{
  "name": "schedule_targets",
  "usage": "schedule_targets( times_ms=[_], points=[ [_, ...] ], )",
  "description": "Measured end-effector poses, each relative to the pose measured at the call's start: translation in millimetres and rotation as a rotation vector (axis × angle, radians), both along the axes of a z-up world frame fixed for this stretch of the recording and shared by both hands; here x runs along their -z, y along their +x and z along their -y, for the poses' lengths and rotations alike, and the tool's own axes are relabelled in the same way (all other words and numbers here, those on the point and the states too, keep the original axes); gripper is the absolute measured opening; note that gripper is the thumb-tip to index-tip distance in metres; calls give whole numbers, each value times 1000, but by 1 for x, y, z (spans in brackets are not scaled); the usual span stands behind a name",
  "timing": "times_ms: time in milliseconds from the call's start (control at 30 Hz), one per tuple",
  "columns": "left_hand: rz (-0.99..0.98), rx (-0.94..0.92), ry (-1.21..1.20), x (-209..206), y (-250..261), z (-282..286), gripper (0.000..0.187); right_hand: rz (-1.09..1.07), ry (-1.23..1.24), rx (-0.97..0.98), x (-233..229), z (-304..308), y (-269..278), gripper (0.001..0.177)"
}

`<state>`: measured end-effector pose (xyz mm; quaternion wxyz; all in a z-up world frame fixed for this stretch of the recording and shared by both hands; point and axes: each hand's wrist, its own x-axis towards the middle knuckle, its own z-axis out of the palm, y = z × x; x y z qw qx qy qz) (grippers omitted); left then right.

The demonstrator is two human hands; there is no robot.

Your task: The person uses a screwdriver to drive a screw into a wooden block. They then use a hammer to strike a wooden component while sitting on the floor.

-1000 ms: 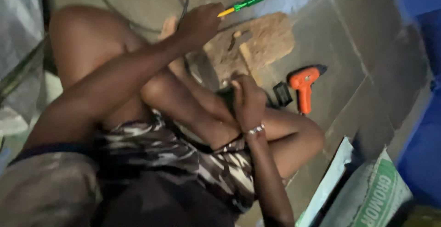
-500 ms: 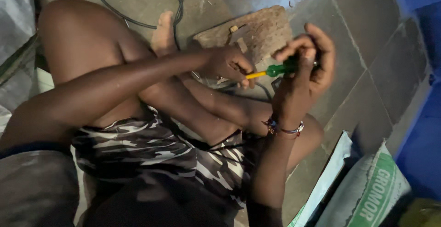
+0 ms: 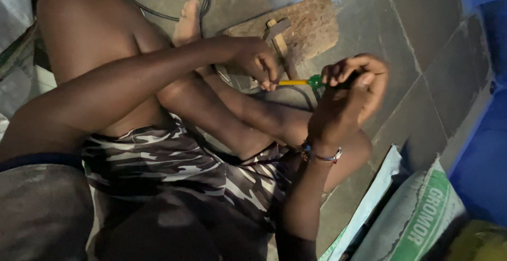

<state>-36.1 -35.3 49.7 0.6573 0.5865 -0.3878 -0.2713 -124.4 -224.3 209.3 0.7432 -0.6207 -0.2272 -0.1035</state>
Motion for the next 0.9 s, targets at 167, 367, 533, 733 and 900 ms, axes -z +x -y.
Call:
schedule_targets(
  times_ms=[167, 367, 533, 733, 900],
  points=[
    [95, -35, 108, -12, -5, -14, 25, -13, 34, -29, -3, -5, -8, 23],
    [157, -18, 194, -23, -5, -19, 27, 25, 58, -2, -1, -10, -11, 14],
    [118, 40, 103, -13, 0, -18, 28, 93, -36, 68, 5, -15, -16, 12],
    [162, 92, 94, -5, 9, -12, 27, 146, -41, 84, 10, -13, -25, 18],
    [155, 108, 99, -4, 6, -13, 28, 144, -65, 168, 11, -16, -32, 17]
  ],
)
